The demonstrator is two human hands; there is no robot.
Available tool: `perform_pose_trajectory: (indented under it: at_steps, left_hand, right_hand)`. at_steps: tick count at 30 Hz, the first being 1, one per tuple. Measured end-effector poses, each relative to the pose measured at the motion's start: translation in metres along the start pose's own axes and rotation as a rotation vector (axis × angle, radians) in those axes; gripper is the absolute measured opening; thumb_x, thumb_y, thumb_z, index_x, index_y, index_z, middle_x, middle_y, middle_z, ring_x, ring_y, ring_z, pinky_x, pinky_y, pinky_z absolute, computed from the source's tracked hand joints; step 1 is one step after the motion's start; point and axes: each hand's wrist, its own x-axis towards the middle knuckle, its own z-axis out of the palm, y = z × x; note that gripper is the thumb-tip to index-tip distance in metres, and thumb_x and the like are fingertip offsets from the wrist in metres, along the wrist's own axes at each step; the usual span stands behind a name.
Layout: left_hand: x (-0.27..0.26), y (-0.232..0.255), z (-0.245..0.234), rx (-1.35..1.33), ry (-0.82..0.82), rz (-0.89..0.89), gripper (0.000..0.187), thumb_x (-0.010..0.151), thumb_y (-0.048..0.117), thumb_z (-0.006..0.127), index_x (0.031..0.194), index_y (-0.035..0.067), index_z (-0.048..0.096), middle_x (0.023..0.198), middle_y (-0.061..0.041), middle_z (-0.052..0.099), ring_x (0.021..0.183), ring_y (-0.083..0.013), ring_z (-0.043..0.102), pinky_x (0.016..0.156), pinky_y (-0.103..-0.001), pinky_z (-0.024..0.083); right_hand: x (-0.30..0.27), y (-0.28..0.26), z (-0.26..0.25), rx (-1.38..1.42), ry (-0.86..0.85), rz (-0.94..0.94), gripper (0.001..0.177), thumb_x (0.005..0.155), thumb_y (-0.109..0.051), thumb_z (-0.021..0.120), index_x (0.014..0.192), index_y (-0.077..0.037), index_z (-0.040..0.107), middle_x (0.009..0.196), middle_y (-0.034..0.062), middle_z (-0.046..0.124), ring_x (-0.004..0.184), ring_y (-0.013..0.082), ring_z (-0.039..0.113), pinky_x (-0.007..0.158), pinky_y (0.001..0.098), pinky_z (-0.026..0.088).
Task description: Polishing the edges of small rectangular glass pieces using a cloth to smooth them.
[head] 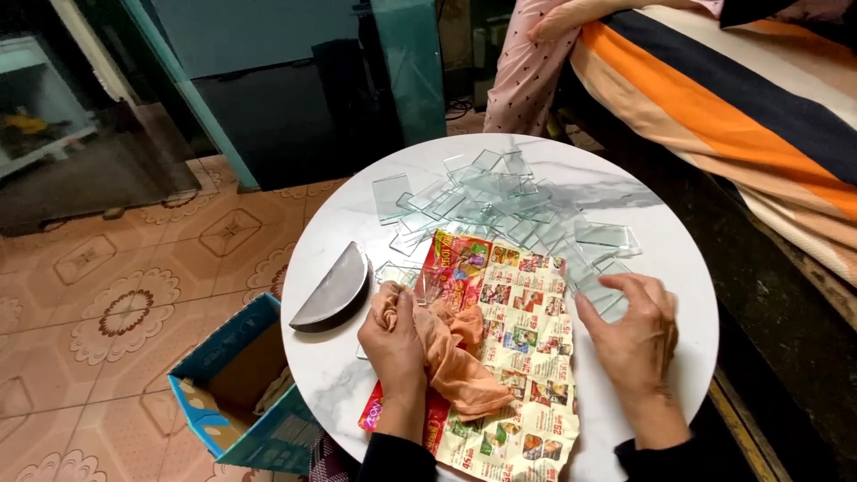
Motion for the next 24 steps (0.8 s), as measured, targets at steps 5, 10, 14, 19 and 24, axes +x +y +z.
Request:
perform_pose_trajectory:
  at_steps: [5, 10, 14, 19, 24]
  left_hand:
    - [0.003, -0.010, 0.001, 0.085, -0.016, 0.033, 0.020, 0.102, 0.012, 0.075, 0.098, -0.007, 0.080, 0.083, -0.010, 0.078, 0.068, -0.0159, 0.067, 0.063, -0.030, 0.057]
    - [0.001, -0.005, 0.002, 0.070, -0.006, 0.053, 0.024, 0.100, 0.008, 0.073, 0.118, -0.007, 0.081, 0.100, -0.013, 0.085, 0.084, -0.0175, 0.077, 0.074, -0.028, 0.062]
    - [-0.001, -0.003, 0.003, 0.046, -0.009, 0.040, 0.024, 0.100, 0.008, 0.073, 0.118, -0.007, 0.080, 0.102, -0.013, 0.084, 0.086, -0.0177, 0.076, 0.076, -0.028, 0.061]
    - [-0.006, 0.007, 0.002, 0.042, -0.059, 0.059, 0.016, 0.100, 0.006, 0.073, 0.110, -0.005, 0.079, 0.096, -0.010, 0.081, 0.081, -0.0160, 0.072, 0.074, -0.029, 0.060]
    - [-0.004, -0.002, 0.002, 0.104, -0.079, 0.076, 0.014, 0.099, 0.009, 0.076, 0.103, -0.004, 0.081, 0.084, -0.009, 0.080, 0.069, -0.0144, 0.068, 0.064, -0.028, 0.058]
  right_hand:
    - [0.002, 0.052, -0.001, -0.375, -0.177, 0.117, 0.085, 0.076, -0.063, 0.090, 0.144, -0.013, 0.075, 0.126, 0.0157, 0.064, 0.116, 0.0353, 0.057, 0.102, 0.0514, 0.048]
    - [-0.002, 0.052, -0.005, -0.311, -0.119, 0.049, 0.058, 0.081, -0.038, 0.090, 0.131, -0.012, 0.080, 0.118, 0.0118, 0.067, 0.110, 0.0311, 0.065, 0.101, 0.0463, 0.051]
    - [0.003, 0.048, -0.007, -0.287, -0.099, 0.067, 0.055, 0.080, -0.030, 0.091, 0.130, -0.009, 0.081, 0.120, 0.0143, 0.069, 0.112, 0.0323, 0.065, 0.101, 0.0463, 0.053]
    - [0.012, 0.053, -0.006, -0.177, -0.105, -0.049, 0.058, 0.073, -0.021, 0.092, 0.128, -0.004, 0.080, 0.129, 0.0168, 0.070, 0.116, 0.0339, 0.065, 0.105, 0.0443, 0.053]
    - [0.018, 0.044, -0.003, -0.164, -0.159, -0.021, 0.053, 0.075, -0.019, 0.090, 0.126, -0.009, 0.081, 0.126, 0.0096, 0.075, 0.111, 0.0287, 0.064, 0.103, 0.0430, 0.054]
